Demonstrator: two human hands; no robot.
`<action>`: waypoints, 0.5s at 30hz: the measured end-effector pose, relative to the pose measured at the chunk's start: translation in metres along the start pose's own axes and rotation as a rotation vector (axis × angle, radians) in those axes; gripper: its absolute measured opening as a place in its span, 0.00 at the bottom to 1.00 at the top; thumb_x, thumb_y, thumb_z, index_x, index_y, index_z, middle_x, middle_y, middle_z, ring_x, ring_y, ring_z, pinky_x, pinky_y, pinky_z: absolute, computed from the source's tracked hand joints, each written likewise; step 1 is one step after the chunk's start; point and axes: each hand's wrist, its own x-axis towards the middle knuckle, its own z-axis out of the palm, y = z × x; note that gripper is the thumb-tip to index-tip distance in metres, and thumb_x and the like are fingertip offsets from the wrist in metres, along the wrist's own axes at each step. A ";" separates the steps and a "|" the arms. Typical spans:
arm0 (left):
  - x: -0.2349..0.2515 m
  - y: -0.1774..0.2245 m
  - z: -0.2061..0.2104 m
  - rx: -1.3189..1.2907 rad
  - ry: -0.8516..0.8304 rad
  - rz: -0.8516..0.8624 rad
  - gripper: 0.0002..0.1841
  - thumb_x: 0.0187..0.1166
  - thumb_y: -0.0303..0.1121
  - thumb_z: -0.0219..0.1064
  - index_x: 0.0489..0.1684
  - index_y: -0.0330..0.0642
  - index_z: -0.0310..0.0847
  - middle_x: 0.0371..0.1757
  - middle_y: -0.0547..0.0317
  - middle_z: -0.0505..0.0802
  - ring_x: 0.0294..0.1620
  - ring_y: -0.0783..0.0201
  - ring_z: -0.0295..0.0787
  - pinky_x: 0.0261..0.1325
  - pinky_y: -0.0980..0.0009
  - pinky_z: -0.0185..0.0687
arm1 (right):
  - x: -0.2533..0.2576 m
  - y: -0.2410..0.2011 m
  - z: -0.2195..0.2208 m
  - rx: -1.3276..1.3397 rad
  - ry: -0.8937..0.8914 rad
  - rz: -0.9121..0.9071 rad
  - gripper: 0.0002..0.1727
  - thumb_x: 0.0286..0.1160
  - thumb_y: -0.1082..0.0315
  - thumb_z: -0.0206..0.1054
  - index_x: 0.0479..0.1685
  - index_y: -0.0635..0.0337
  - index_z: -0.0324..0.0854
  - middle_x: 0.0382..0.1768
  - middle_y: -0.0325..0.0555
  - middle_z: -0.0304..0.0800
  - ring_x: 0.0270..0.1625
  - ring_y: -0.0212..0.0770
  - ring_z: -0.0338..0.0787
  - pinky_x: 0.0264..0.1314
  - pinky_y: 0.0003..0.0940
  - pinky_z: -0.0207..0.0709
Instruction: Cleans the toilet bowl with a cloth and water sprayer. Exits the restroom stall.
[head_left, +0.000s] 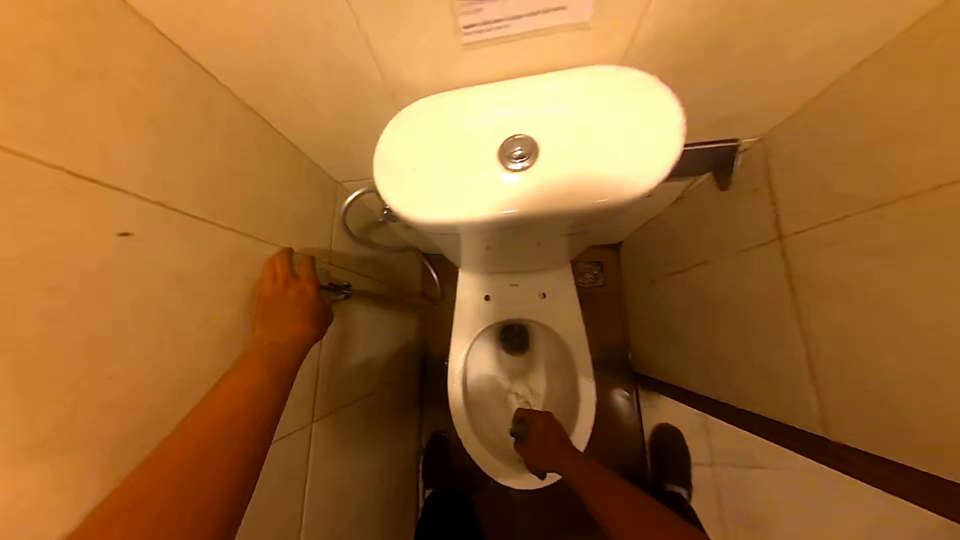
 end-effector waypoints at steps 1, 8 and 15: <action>-0.006 0.011 -0.004 -0.073 0.066 0.033 0.32 0.69 0.30 0.79 0.75 0.30 0.76 0.82 0.23 0.70 0.84 0.21 0.61 0.79 0.27 0.64 | -0.007 -0.009 -0.005 -0.024 0.001 -0.004 0.21 0.64 0.55 0.72 0.58 0.48 0.86 0.52 0.50 0.92 0.57 0.55 0.91 0.56 0.64 0.84; 0.013 0.158 -0.059 -0.433 0.366 0.463 0.28 0.87 0.53 0.58 0.75 0.42 0.79 0.87 0.37 0.71 0.87 0.38 0.65 0.84 0.42 0.66 | -0.038 -0.046 -0.029 -0.043 0.022 -0.047 0.22 0.61 0.50 0.71 0.55 0.46 0.87 0.49 0.51 0.93 0.55 0.55 0.92 0.52 0.65 0.83; 0.066 0.222 -0.073 -0.316 0.359 0.536 0.31 0.92 0.51 0.45 0.91 0.45 0.63 0.91 0.42 0.67 0.90 0.39 0.62 0.89 0.41 0.54 | -0.067 -0.059 -0.040 0.024 0.053 -0.147 0.18 0.59 0.50 0.71 0.46 0.49 0.87 0.39 0.50 0.92 0.47 0.55 0.92 0.43 0.65 0.82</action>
